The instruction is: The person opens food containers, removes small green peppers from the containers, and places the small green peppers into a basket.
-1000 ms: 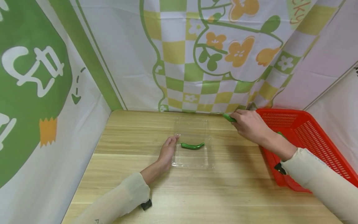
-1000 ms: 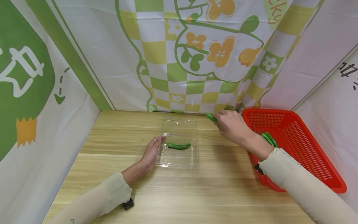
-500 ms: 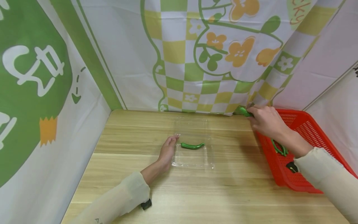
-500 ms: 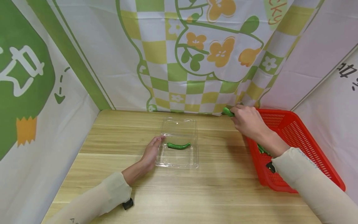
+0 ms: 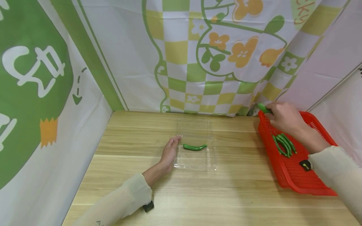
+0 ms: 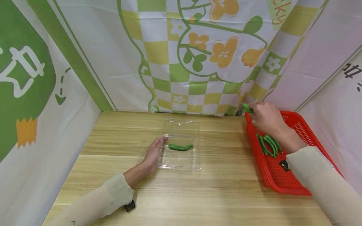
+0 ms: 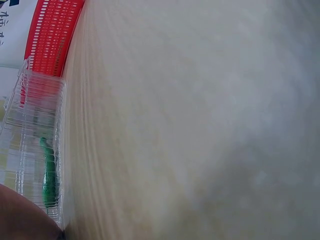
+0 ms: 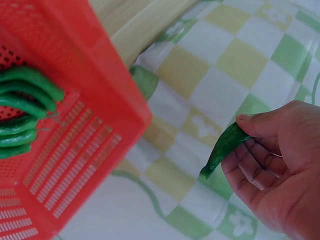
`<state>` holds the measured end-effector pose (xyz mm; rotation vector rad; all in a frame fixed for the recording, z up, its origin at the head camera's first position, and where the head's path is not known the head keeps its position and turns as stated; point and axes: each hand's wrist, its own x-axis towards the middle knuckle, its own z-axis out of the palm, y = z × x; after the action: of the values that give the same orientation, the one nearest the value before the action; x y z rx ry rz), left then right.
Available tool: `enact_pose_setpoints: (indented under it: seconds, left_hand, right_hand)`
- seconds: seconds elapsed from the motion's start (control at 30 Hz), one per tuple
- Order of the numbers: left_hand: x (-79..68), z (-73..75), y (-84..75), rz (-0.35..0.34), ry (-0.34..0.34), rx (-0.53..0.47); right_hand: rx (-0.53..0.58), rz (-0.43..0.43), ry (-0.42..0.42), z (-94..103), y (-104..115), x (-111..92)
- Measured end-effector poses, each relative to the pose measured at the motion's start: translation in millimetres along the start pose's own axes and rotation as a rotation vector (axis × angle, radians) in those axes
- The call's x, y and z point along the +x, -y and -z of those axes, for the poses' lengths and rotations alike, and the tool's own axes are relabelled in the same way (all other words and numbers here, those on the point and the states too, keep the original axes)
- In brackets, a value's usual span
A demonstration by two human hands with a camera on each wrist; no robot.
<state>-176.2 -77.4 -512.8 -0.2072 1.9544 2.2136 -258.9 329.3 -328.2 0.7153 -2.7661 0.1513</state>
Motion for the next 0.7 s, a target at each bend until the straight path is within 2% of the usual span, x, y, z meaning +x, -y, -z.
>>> enact_pose_setpoints:
  seconds: [0.3, 0.7]
  left_hand:
    - [0.8, 0.0, 0.7, 0.003, -0.006, -0.009]
    - [-0.4, -0.1, -0.8, 0.009, -0.002, -0.011]
  right_hand:
    - [-0.007, -0.089, 0.008, 6.7, -29, -1]
    - [-0.035, -0.144, 0.042, 10.4, -62, -8]
